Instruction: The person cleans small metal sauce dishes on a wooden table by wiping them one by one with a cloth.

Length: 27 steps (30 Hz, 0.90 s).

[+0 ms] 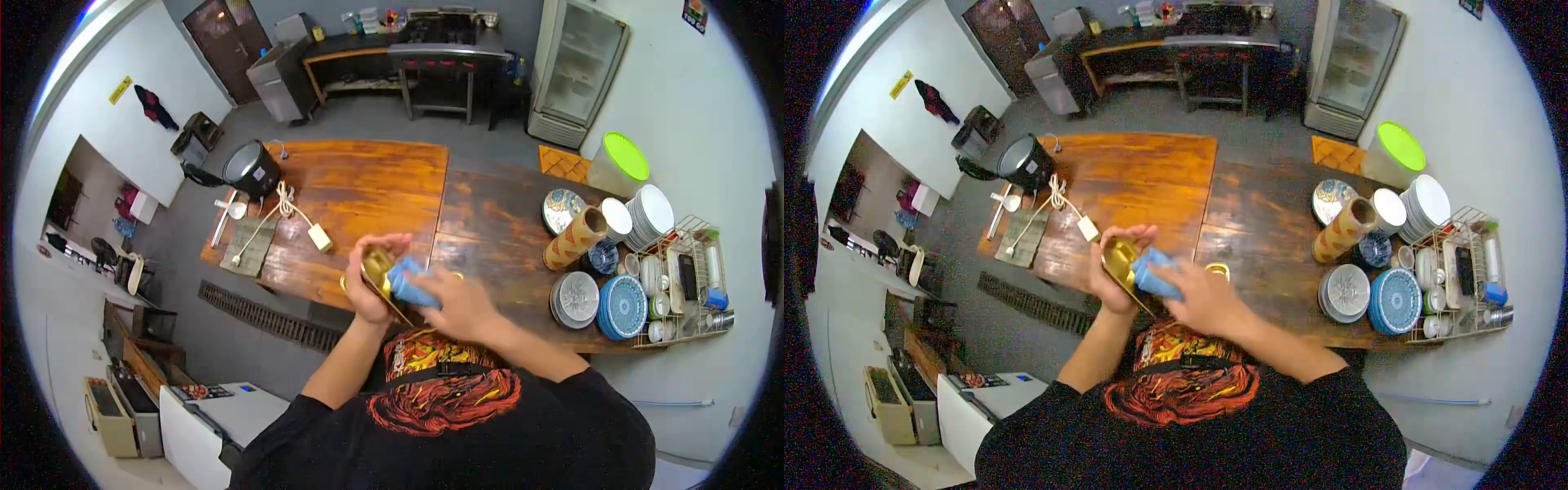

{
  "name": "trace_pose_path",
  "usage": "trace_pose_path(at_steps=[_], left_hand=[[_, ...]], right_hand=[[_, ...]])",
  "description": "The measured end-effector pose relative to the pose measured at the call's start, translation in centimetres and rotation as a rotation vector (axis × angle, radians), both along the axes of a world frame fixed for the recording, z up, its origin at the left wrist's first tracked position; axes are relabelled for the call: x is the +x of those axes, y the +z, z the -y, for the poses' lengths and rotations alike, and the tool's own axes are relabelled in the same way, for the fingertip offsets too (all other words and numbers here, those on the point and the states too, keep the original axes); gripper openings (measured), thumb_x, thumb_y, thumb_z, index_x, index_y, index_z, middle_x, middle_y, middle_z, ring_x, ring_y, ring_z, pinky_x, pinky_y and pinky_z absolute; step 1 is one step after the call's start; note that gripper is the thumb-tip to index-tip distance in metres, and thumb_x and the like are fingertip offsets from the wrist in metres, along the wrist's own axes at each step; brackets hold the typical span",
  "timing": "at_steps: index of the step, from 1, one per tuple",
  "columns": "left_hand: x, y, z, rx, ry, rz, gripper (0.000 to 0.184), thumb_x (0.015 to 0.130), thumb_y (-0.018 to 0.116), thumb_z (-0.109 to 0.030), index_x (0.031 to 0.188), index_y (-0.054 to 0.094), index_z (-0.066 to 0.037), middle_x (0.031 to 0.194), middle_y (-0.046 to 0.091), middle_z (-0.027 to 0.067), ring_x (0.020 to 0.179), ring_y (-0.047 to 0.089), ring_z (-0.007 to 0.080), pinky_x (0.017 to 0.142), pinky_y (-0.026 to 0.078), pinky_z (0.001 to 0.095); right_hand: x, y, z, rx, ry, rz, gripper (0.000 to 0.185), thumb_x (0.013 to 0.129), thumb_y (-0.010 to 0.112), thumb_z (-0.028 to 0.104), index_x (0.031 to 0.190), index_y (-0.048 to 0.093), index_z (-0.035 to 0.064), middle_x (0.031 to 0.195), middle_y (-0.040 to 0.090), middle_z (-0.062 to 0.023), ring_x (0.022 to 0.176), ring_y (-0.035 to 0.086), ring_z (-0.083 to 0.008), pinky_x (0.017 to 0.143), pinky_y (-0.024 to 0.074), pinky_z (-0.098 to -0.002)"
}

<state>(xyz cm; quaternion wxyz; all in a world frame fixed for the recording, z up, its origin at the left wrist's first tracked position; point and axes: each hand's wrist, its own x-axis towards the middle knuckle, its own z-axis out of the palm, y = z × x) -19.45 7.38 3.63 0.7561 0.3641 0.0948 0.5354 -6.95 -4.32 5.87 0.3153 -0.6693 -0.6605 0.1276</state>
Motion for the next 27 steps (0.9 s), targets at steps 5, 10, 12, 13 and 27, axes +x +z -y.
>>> trace_pose_path(at_steps=[5, 10, 12, 13, 27], left_hand=[[0.7, -0.1, 0.7, 0.047, 0.028, -0.070, 0.037, 0.102, 0.034, -0.041, 0.107, 0.051, -0.009, 0.101, 0.060, 0.0116, 0.096, 0.058, 0.0233, 0.094, 0.045, 0.0360], [1.1, -0.7, 0.7, 0.123, -0.039, -0.117, 0.032, 0.102, 0.035, -0.038, 0.106, 0.047, -0.009, 0.097, 0.056, 0.0088, 0.093, 0.056, 0.0206, 0.091, 0.044, 0.0336], [1.9, -0.8, 0.1, 0.198, -0.037, -0.141, 0.031, 0.102, 0.037, -0.037, 0.107, 0.046, -0.008, 0.097, 0.054, 0.0080, 0.091, 0.055, 0.0202, 0.090, 0.044, 0.0332], [2.5, -0.6, 0.0, 0.208, -0.036, -0.133, 0.031, 0.102, 0.037, -0.037, 0.107, 0.046, -0.008, 0.097, 0.054, 0.0080, 0.091, 0.055, 0.0202, 0.090, 0.044, 0.0332], [7.6, 2.1, 3.5, 0.413, -0.212, -0.454, 0.032, 0.103, 0.039, -0.026, 0.118, 0.051, 0.000, 0.104, 0.055, 0.0099, 0.092, 0.055, 0.0184, 0.091, 0.045, 0.0324]], right_hand=[[0.8, -0.8, 0.2, -0.078, 0.172, -0.245, 0.029, 0.086, 0.060, 0.027, 0.110, 0.066, 0.0127, 0.093, 0.067, -0.0124, 0.078, 0.063, -0.0316, 0.066, 0.0479, -0.0402], [3.4, -3.9, 0.4, -0.324, 0.357, -1.095, 0.025, 0.091, 0.057, 0.025, 0.107, 0.065, 0.0077, 0.092, 0.066, -0.0094, 0.078, 0.060, -0.0240, 0.068, 0.0470, -0.0339], [3.9, -5.6, 0.6, -0.196, 0.334, -1.588, 0.029, 0.091, 0.057, 0.026, 0.113, 0.066, 0.0082, 0.093, 0.068, -0.0082, 0.077, 0.062, -0.0214, 0.065, 0.0471, -0.0343], [3.9, -5.4, 0.9, -0.189, 0.340, -1.578, 0.029, 0.091, 0.057, 0.026, 0.113, 0.066, 0.0082, 0.093, 0.068, -0.0082, 0.077, 0.062, -0.0214, 0.065, 0.0471, -0.0343], [9.4, -4.3, 6.6, 0.100, 0.194, -1.772, 0.033, 0.089, 0.060, 0.017, 0.116, 0.061, -0.0012, 0.105, 0.062, -0.0144, 0.086, 0.059, -0.0264, 0.076, 0.0473, -0.0328]])
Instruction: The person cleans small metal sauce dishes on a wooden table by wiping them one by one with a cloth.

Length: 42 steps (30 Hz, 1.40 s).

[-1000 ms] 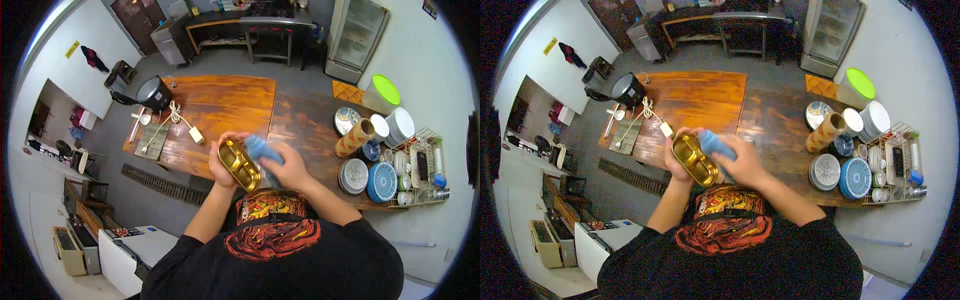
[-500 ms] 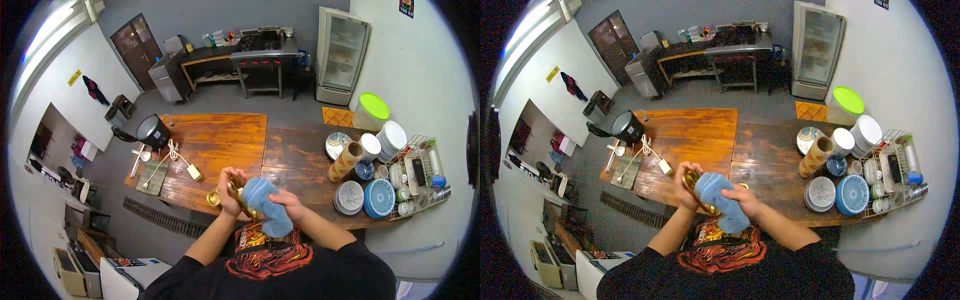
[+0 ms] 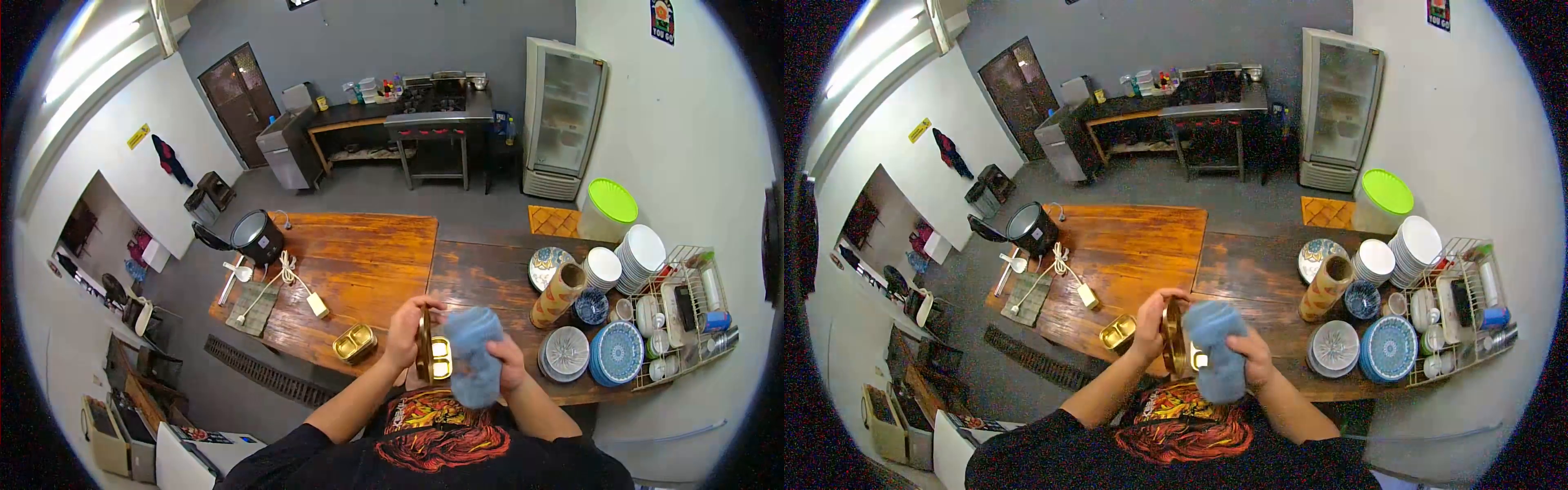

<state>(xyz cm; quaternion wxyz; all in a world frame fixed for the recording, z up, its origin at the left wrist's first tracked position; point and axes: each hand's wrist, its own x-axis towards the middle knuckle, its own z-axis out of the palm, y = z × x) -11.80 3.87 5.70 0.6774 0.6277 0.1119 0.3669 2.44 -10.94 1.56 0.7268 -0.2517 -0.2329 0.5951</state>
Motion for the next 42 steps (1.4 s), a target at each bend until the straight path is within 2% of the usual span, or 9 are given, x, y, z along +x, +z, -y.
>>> trace_pose_path(at_steps=[1, 5, 8, 12, 16, 20, 25, 38, 42], left_hand=[[0.6, -0.1, 0.4, 0.005, 0.000, 0.004, 0.032, 0.103, 0.039, -0.026, 0.118, 0.051, 0.000, 0.104, 0.055, 0.0099, 0.092, 0.055, 0.0184, 0.091, 0.045, 0.0324], [3.3, -1.8, 2.9, -0.067, 0.148, 0.012, 0.034, 0.103, 0.035, -0.023, 0.122, 0.052, 0.001, 0.100, 0.058, 0.0085, 0.098, 0.054, 0.0174, 0.096, 0.042, 0.0304], [3.4, -3.9, 2.9, -0.183, 0.134, 0.031, 0.035, 0.103, 0.036, -0.023, 0.122, 0.052, 0.001, 0.103, 0.059, 0.0093, 0.100, 0.055, 0.0172, 0.096, 0.042, 0.0300], [3.9, -5.1, 3.2, -0.217, 0.191, -0.015, 0.035, 0.103, 0.037, -0.024, 0.125, 0.051, 0.000, 0.107, 0.059, 0.0102, 0.101, 0.055, 0.0171, 0.095, 0.043, 0.0299], [4.3, -4.8, 5.2, -0.003, 0.435, -0.237, 0.036, 0.103, 0.039, -0.023, 0.130, 0.049, -0.002, 0.112, 0.057, 0.0107, 0.099, 0.057, 0.0172, 0.091, 0.046, 0.0306], [4.6, -3.2, 7.1, -0.478, 0.265, 0.174, 0.040, 0.102, 0.041, -0.025, 0.135, 0.045, -0.004, 0.116, 0.058, 0.0112, 0.103, 0.058, 0.0185, 0.092, 0.047, 0.0324], [2.4, -3.5, 10.7, -0.721, 0.046, 0.144, 0.044, 0.100, 0.045, -0.034, 0.133, 0.051, -0.006, 0.126, 0.062, 0.0111, 0.109, 0.061, 0.0227, 0.094, 0.048, 0.0360], [0.0, -3.4, 9.8, -0.983, 0.163, 0.016, 0.049, 0.103, 0.042, -0.040, 0.136, 0.045, -0.003, 0.117, 0.064, 0.0154, 0.099, 0.067, 0.0265, 0.083, 0.057, 0.0412], [-1.4, -2.2, 8.7, -1.032, 0.066, 0.052, 0.050, 0.103, 0.040, -0.043, 0.134, 0.046, -0.004, 0.112, 0.065, 0.0144, 0.093, 0.067, 0.0258, 0.076, 0.059, 0.0417]], right_hand=[[0.4, 0.6, -0.1, 0.005, 0.000, 0.004, 0.033, 0.089, 0.060, 0.017, 0.116, 0.061, -0.0012, 0.105, 0.062, -0.0144, 0.086, 0.059, -0.0264, 0.076, 0.0473, -0.0328], [0.5, 4.4, -1.1, -0.215, -0.234, 1.361, 0.040, 0.093, 0.060, 0.027, 0.122, 0.060, -0.0002, 0.117, 0.061, -0.0208, 0.084, 0.063, -0.0345, 0.075, 0.0484, -0.0383], [-0.7, 0.2, -1.3, 0.015, -0.454, 1.299, 0.046, 0.091, 0.063, 0.037, 0.124, 0.059, 0.0048, 0.108, 0.060, -0.0198, 0.083, 0.062, -0.0351, 0.076, 0.0492, -0.0399], [0.3, 4.1, 1.1, -0.272, -0.025, 1.532, 0.066, 0.081, 0.070, 0.056, 0.125, 0.058, 0.0074, 0.109, 0.064, -0.0209, 0.085, 0.064, -0.0378, 0.077, 0.0508, -0.0431], [1.6, 0.0, 1.6, -0.210, -0.069, 1.461, 0.068, 0.081, 0.073, 0.053, 0.127, 0.057, 0.0061, 0.110, 0.066, -0.0167, 0.085, 0.065, -0.0321, 0.077, 0.0514, -0.0402], [3.5, -3.6, 1.7, -0.070, 0.017, 0.780, 0.058, 0.084, 0.074, 0.042, 0.127, 0.058, 0.0055, 0.105, 0.067, -0.0096, 0.084, 0.064, -0.0223, 0.075, 0.0509, -0.0337], [3.3, -3.8, 1.4, -0.116, 0.147, 0.166, 0.046, 0.087, 0.073, 0.032, 0.122, 0.062, 0.0040, 0.101, 0.068, -0.0051, 0.083, 0.060, -0.0149, 0.075, 0.0493, -0.0293], [8.3, -1.6, 0.7, -0.339, 0.360, 1.325, 0.048, 0.090, 0.065, 0.048, 0.110, 0.067, 0.0048, 0.094, 0.070, -0.0081, 0.077, 0.060, -0.0201, 0.071, 0.0481, -0.0338], [6.5, -0.1, -1.4, -0.343, -0.322, 1.330, 0.040, 0.090, 0.062, 0.032, 0.118, 0.065, 0.0044, 0.105, 0.070, -0.0127, 0.081, 0.064, -0.0249, 0.074, 0.0497, -0.0332]])
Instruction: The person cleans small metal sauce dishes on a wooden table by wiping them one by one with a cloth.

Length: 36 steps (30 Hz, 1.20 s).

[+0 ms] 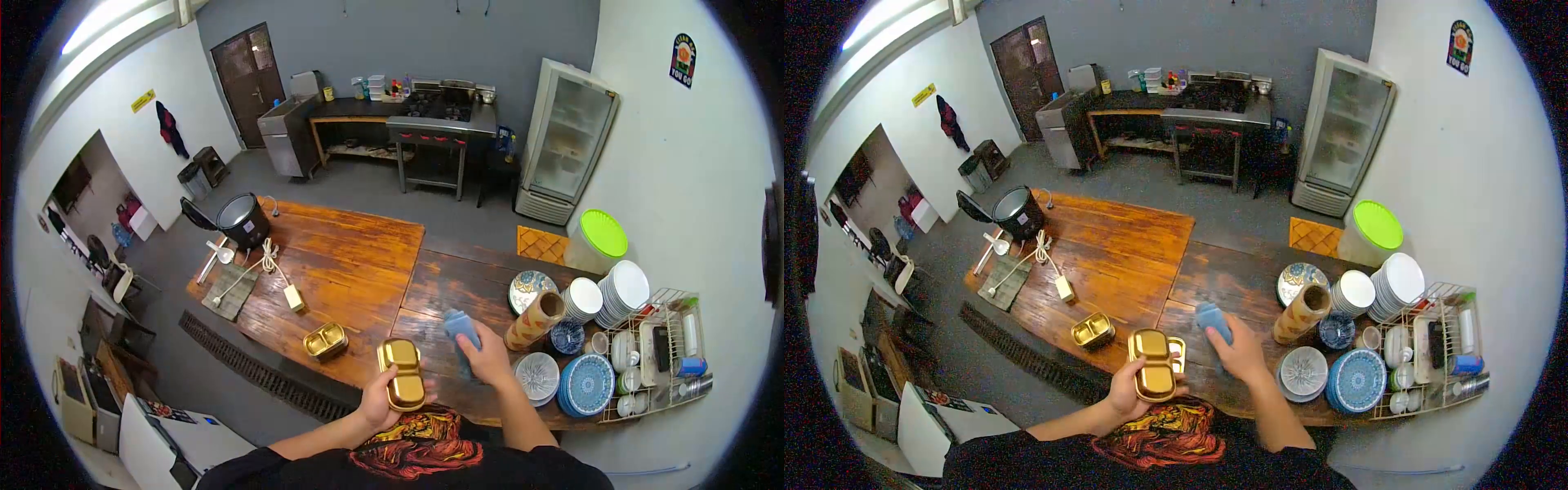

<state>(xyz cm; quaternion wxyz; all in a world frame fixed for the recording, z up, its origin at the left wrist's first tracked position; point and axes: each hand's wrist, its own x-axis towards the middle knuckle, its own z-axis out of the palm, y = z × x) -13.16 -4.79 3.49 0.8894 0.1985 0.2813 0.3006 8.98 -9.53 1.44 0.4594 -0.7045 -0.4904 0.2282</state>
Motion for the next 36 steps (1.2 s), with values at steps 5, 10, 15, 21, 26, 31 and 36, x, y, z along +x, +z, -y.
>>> trace_pose_path(at_steps=[5, 10, 15, 21, 26, 31, 36], left_hand=[[-3.0, -1.9, -1.8, -0.036, -0.215, 0.147, 0.054, 0.102, 0.039, -0.052, 0.125, 0.052, -0.004, 0.101, 0.065, 0.0130, 0.078, 0.067, 0.0234, 0.063, 0.059, 0.0397], [-4.4, -4.4, -3.7, -0.037, -0.262, 0.123, 0.065, 0.099, 0.035, -0.062, 0.121, 0.054, -0.004, 0.086, 0.066, 0.0109, 0.066, 0.065, 0.0221, 0.056, 0.057, 0.0373], [-5.2, -6.0, -4.7, 0.085, -0.316, -0.016, 0.071, 0.098, 0.029, -0.067, 0.119, 0.055, -0.004, 0.078, 0.065, 0.0102, 0.059, 0.062, 0.0202, 0.052, 0.055, 0.0341], [-7.6, -9.4, -4.4, 0.438, -0.533, -0.170, 0.073, 0.098, 0.025, -0.067, 0.123, 0.053, -0.004, 0.086, 0.065, 0.0116, 0.059, 0.061, 0.0182, 0.051, 0.052, 0.0310], [-9.0, -9.4, -6.3, 0.461, -0.542, -0.089, 0.078, 0.097, 0.024, -0.069, 0.128, 0.050, -0.002, 0.091, 0.065, 0.0119, 0.061, 0.060, 0.0175, 0.053, 0.051, 0.0294], [-11.8, -9.8, -7.4, 0.145, -0.832, 0.108, 0.086, 0.092, 0.025, -0.074, 0.131, 0.048, -0.001, 0.098, 0.066, 0.0121, 0.074, 0.064, 0.0194, 0.064, 0.053, 0.0302], [-13.0, -8.8, -9.8, 0.191, -1.057, 0.075, 0.099, 0.083, 0.029, -0.083, 0.134, 0.046, 0.000, 0.107, 0.066, 0.0128, 0.087, 0.066, 0.0204, 0.078, 0.054, 0.0316]], right_hand=[[-7.8, 0.3, -4.1, -0.084, 0.044, 0.519, 0.035, 0.087, 0.062, 0.038, 0.117, 0.068, 0.0195, 0.094, 0.060, -0.0121, 0.068, 0.059, -0.0332, 0.060, 0.0480, -0.0388], [-11.5, 4.1, -5.0, 0.141, 0.361, 0.768, 0.033, 0.084, 0.062, 0.048, 0.109, 0.072, 0.0292, 0.100, 0.061, -0.0077, 0.059, 0.058, -0.0272, 0.050, 0.0458, -0.0339], [-10.6, 2.4, -6.5, 0.020, 0.232, 0.641, 0.031, 0.082, 0.065, 0.043, 0.106, 0.074, 0.0254, 0.086, 0.054, -0.0077, 0.061, 0.056, -0.0292, 0.052, 0.0440, -0.0362], [-12.5, 1.5, -5.6, -0.060, -0.044, 0.642, 0.026, 0.087, 0.063, 0.039, 0.100, 0.075, 0.0196, 0.086, 0.056, -0.0058, 0.058, 0.055, -0.0262, 0.051, 0.0442, -0.0333], [-16.0, 4.0, -5.6, 0.004, 0.016, 0.625, 0.026, 0.088, 0.064, 0.039, 0.097, 0.075, 0.0175, 0.084, 0.056, -0.0063, 0.057, 0.053, -0.0262, 0.051, 0.0423, -0.0340], [-17.6, 0.2, -3.1, 0.042, 0.048, 0.432, 0.025, 0.088, 0.064, 0.038, 0.092, 0.075, 0.0156, 0.081, 0.054, -0.0067, 0.054, 0.050, -0.0259, 0.049, 0.0386, -0.0349], [-17.4, -1.1, -4.9, -0.172, -0.196, 0.329, 0.029, 0.091, 0.060, 0.036, 0.098, 0.074, 0.0116, 0.094, 0.058, -0.0100, 0.070, 0.056, -0.0328, 0.063, 0.0447, -0.0374]])
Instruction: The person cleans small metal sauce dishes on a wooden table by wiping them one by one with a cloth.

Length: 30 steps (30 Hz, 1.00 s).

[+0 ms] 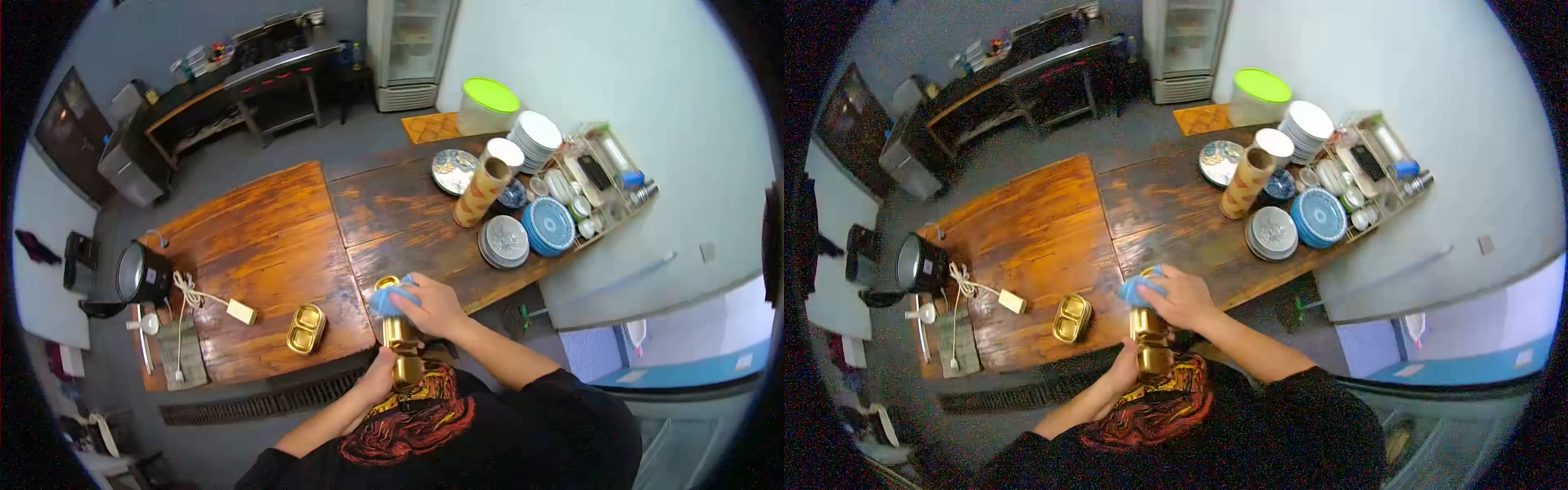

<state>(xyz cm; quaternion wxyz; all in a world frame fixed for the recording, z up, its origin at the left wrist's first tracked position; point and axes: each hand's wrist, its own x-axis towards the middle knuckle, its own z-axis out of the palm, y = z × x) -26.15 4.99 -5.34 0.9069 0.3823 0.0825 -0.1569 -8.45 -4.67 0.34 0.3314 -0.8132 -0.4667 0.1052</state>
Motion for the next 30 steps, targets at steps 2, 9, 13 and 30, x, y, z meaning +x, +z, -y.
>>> trace_pose_path(at_steps=[2, 9, 13, 30], left_hand=[[-0.4, 1.3, -0.3, 0.149, 0.172, 0.138, 0.084, 0.094, 0.036, -0.070, 0.139, 0.041, 0.000, 0.101, 0.063, 0.0118, 0.081, 0.062, 0.0182, 0.067, 0.052, 0.0315], [-2.0, 2.2, -1.0, 0.031, 0.250, 0.284, 0.084, 0.095, 0.041, -0.067, 0.145, 0.033, 0.000, 0.111, 0.061, 0.0154, 0.094, 0.061, 0.0233, 0.079, 0.052, 0.0346], [-0.9, 3.1, -0.4, -0.084, 0.263, 0.433, 0.084, 0.096, 0.041, -0.065, 0.147, 0.030, 0.000, 0.116, 0.060, 0.0180, 0.098, 0.061, 0.0283, 0.084, 0.052, 0.0369], [-1.1, 0.8, 1.5, -0.291, 0.275, 0.325, 0.082, 0.096, 0.035, -0.068, 0.147, 0.029, -0.004, 0.116, 0.060, 0.0244, 0.105, 0.063, 0.0327, 0.091, 0.053, 0.0427]], right_hand=[[0.4, -0.4, -0.7, -0.241, -0.070, -0.048, 0.034, 0.096, 0.054, 0.037, 0.098, 0.074, 0.0097, 0.096, 0.058, -0.0112, 0.073, 0.056, -0.0319, 0.067, 0.0451, -0.0362], [-3.4, 2.3, -0.9, 0.272, -0.120, -0.236, 0.029, 0.096, 0.056, 0.029, 0.100, 0.073, 0.0056, 0.094, 0.058, -0.0125, 0.073, 0.054, -0.0272, 0.067, 0.0447, -0.0356], [-4.3, 3.9, -0.8, 0.298, -0.171, -0.112, 0.026, 0.095, 0.058, 0.025, 0.105, 0.071, 0.0053, 0.096, 0.058, -0.0131, 0.074, 0.054, -0.0268, 0.067, 0.0446, -0.0352], [-1.7, 5.1, 2.8, 0.357, -0.238, 0.159, 0.032, 0.080, 0.072, 0.026, 0.111, 0.072, 0.0159, 0.089, 0.057, -0.0091, 0.059, 0.051, -0.0231, 0.055, 0.0442, -0.0333]])
